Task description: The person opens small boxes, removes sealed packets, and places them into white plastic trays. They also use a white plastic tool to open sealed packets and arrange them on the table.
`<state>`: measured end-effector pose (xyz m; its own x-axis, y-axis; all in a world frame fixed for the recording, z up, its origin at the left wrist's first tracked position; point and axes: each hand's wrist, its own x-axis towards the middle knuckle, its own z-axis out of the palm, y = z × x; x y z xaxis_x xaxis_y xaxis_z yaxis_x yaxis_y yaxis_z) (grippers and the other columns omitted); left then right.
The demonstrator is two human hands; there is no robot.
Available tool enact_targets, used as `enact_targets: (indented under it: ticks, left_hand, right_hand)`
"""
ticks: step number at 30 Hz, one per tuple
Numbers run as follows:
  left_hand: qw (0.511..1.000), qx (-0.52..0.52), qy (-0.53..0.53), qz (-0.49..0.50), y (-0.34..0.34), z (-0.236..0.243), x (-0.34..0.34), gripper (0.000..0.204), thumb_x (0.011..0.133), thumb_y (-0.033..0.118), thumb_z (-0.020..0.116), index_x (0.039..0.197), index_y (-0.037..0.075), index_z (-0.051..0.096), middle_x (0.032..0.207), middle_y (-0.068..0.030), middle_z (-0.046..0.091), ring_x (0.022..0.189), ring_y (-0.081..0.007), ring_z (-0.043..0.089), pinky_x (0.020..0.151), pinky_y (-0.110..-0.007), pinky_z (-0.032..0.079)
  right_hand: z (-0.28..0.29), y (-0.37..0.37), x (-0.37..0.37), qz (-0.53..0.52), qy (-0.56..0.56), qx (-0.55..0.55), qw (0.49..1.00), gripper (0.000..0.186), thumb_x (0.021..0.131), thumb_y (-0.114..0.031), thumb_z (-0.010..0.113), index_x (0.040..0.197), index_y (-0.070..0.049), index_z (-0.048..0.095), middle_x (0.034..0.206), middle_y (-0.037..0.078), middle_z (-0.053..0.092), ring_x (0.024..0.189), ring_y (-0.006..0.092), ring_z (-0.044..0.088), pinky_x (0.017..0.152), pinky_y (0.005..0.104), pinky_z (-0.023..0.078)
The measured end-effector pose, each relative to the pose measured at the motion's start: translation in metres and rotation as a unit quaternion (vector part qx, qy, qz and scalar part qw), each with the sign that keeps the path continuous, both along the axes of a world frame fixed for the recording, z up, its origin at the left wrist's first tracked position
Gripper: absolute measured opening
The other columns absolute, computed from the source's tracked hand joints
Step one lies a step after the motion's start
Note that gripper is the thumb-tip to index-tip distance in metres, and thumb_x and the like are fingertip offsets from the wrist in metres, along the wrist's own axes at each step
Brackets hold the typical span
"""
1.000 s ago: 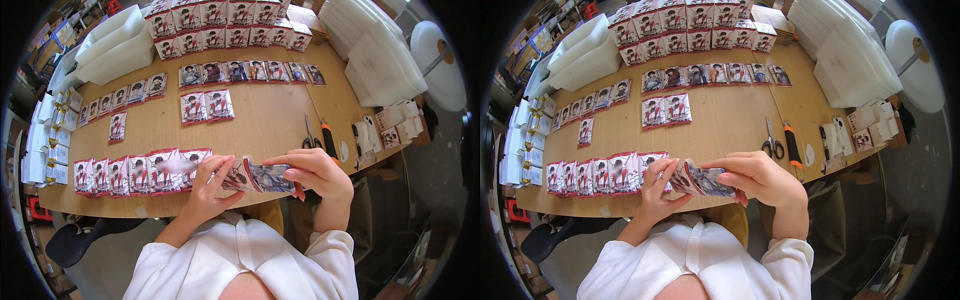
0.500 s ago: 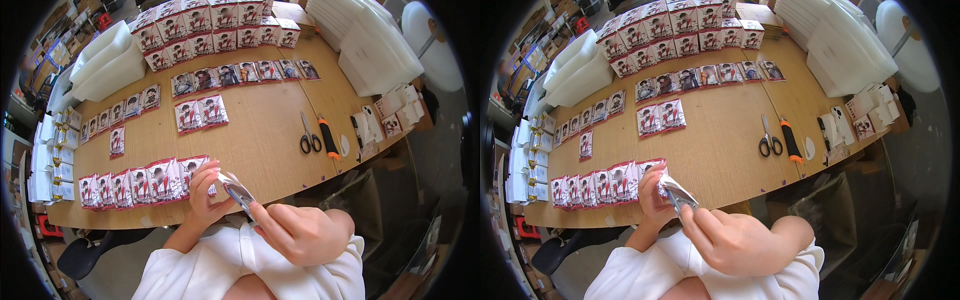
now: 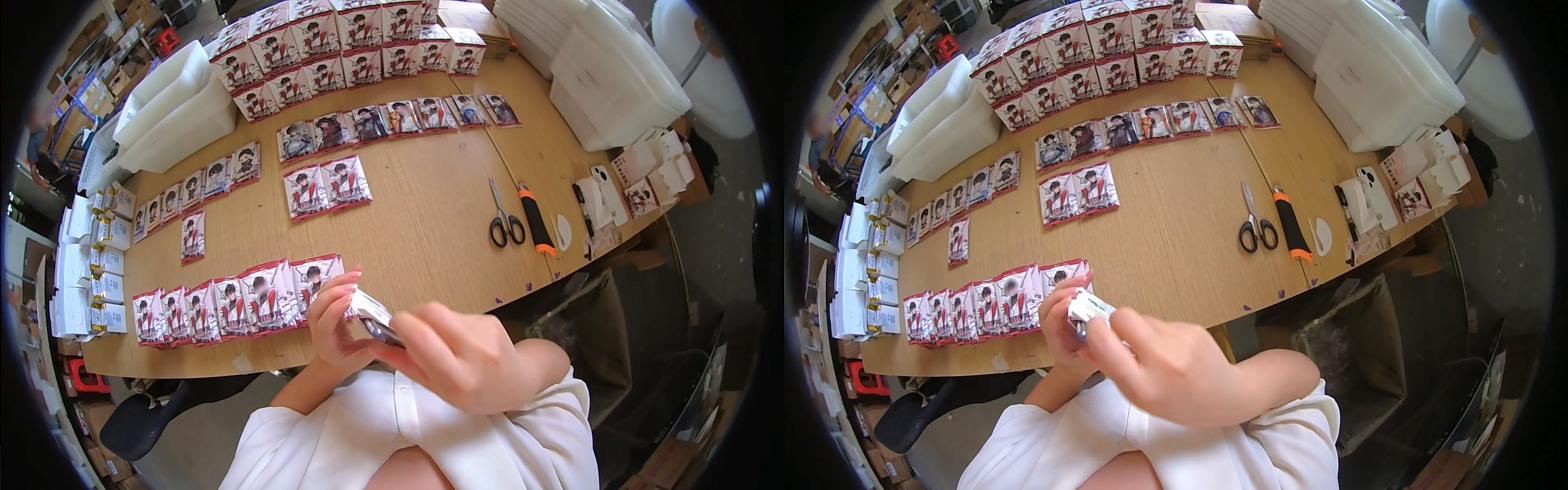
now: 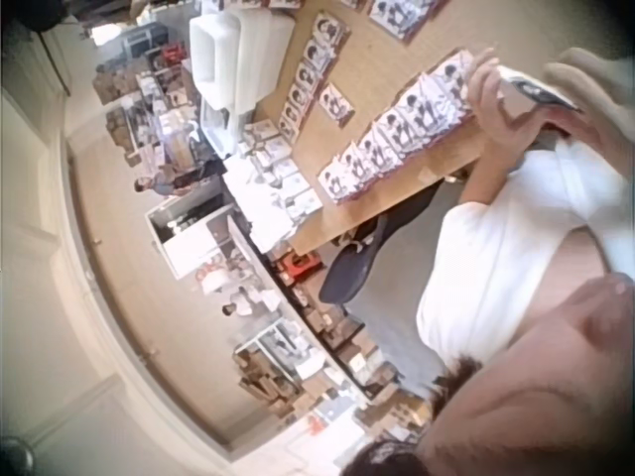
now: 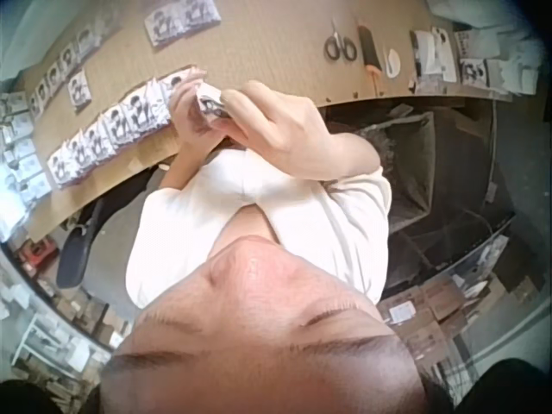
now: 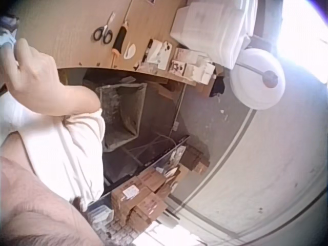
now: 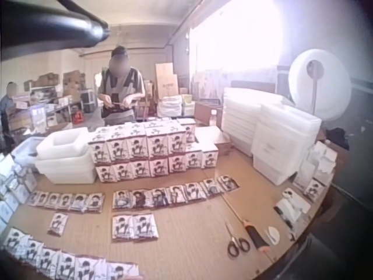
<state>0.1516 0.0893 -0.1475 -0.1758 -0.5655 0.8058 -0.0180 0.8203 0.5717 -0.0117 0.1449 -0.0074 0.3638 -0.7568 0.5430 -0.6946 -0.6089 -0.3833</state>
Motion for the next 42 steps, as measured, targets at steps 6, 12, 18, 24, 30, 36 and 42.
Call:
enact_targets:
  ticks: [6, 12, 18, 24, 30, 36, 42]
  left_hand:
    - [0.999, 0.036, 0.016, 0.037, 0.007, 0.008, -0.007, 0.080, 0.062, 0.016, 0.088, 0.126, 0.001, 0.041, 0.121, -0.0147, 0.044, 0.108, -0.0314, 0.054, 0.091, -0.044, 0.049]
    - [0.994, 0.065, -0.006, 0.088, 0.004, 0.003, -0.007, 0.080, 0.059, 0.009, 0.088, 0.125, 0.002, 0.043, 0.118, -0.0162, 0.051, 0.105, -0.0294, 0.055, 0.086, -0.038, 0.047]
    - [0.983, 0.079, -0.082, 0.144, 0.000, 0.027, 0.006, 0.079, 0.061, 0.019, 0.088, 0.124, 0.003, 0.043, 0.116, -0.0156, 0.049, 0.101, -0.0294, 0.054, 0.084, -0.039, 0.047]
    - [0.977, 0.195, -0.013, 0.079, -0.006, 0.011, 0.024, 0.099, 0.062, 0.018, 0.088, 0.139, 0.003, 0.027, 0.122, -0.0162, 0.046, 0.106, -0.0241, 0.053, 0.077, -0.033, 0.050]
    - [0.988, -0.023, -0.005, 0.155, -0.002, 0.007, 0.059, 0.079, 0.067, 0.012, 0.084, 0.132, 0.007, 0.040, 0.124, -0.0167, 0.045, 0.096, -0.0239, 0.060, 0.061, -0.029, 0.056]
    - [0.932, -0.283, 0.055, 0.222, 0.000, -0.023, 0.093, 0.040, 0.068, 0.001, 0.072, 0.102, 0.010, 0.053, 0.102, -0.0087, 0.046, 0.069, -0.0173, 0.059, 0.048, -0.022, 0.050]
    - [0.935, -0.271, 0.045, 0.224, 0.005, -0.037, 0.108, 0.037, 0.066, -0.001, 0.069, 0.098, 0.009, 0.054, 0.096, -0.0074, 0.044, 0.061, -0.0137, 0.055, 0.045, -0.021, 0.048]
  right_hand:
    - [-0.022, -0.025, -0.001, 0.031, -0.166, 0.241, 0.956, 0.046, 0.081, -0.014, 0.073, 0.116, 0.000, 0.046, 0.089, 0.008, 0.052, 0.067, 0.0115, 0.050, 0.059, 0.0228, 0.044]
    - [-0.037, -0.031, 0.000, 0.042, -0.317, 0.334, 0.887, 0.031, 0.086, 0.003, 0.060, 0.115, 0.001, 0.048, 0.087, 0.003, 0.053, 0.075, 0.0063, 0.051, 0.064, 0.0195, 0.044]
    - [-0.057, -0.042, 0.005, 0.105, -0.290, 0.189, 0.932, 0.041, 0.078, -0.012, 0.072, 0.114, 0.001, 0.058, 0.109, 0.015, 0.065, 0.095, 0.0276, 0.064, 0.084, 0.0343, 0.050]
    - [-0.061, -0.056, 0.027, 0.129, -0.131, 0.075, 0.980, 0.038, 0.084, -0.006, 0.065, 0.118, 0.004, 0.053, 0.107, 0.016, 0.065, 0.101, 0.0218, 0.064, 0.086, 0.0325, 0.051]
    - [-0.056, -0.165, 0.031, 0.045, -0.446, 0.220, 0.866, 0.028, 0.088, -0.001, 0.059, 0.115, 0.002, 0.054, 0.102, 0.009, 0.064, 0.093, 0.0141, 0.064, 0.074, 0.0242, 0.051]
    - [-0.147, -0.266, 0.037, 0.011, -0.267, 0.285, 0.921, 0.029, 0.086, -0.005, 0.063, 0.114, 0.000, 0.059, 0.091, 0.007, 0.065, 0.078, 0.0107, 0.060, 0.069, 0.0247, 0.048]
    - [-0.154, -0.249, 0.067, -0.044, -0.099, 0.177, 0.978, 0.028, 0.083, -0.004, 0.063, 0.110, -0.004, 0.062, 0.105, 0.014, 0.058, 0.077, 0.0225, 0.057, 0.072, 0.0326, 0.048]
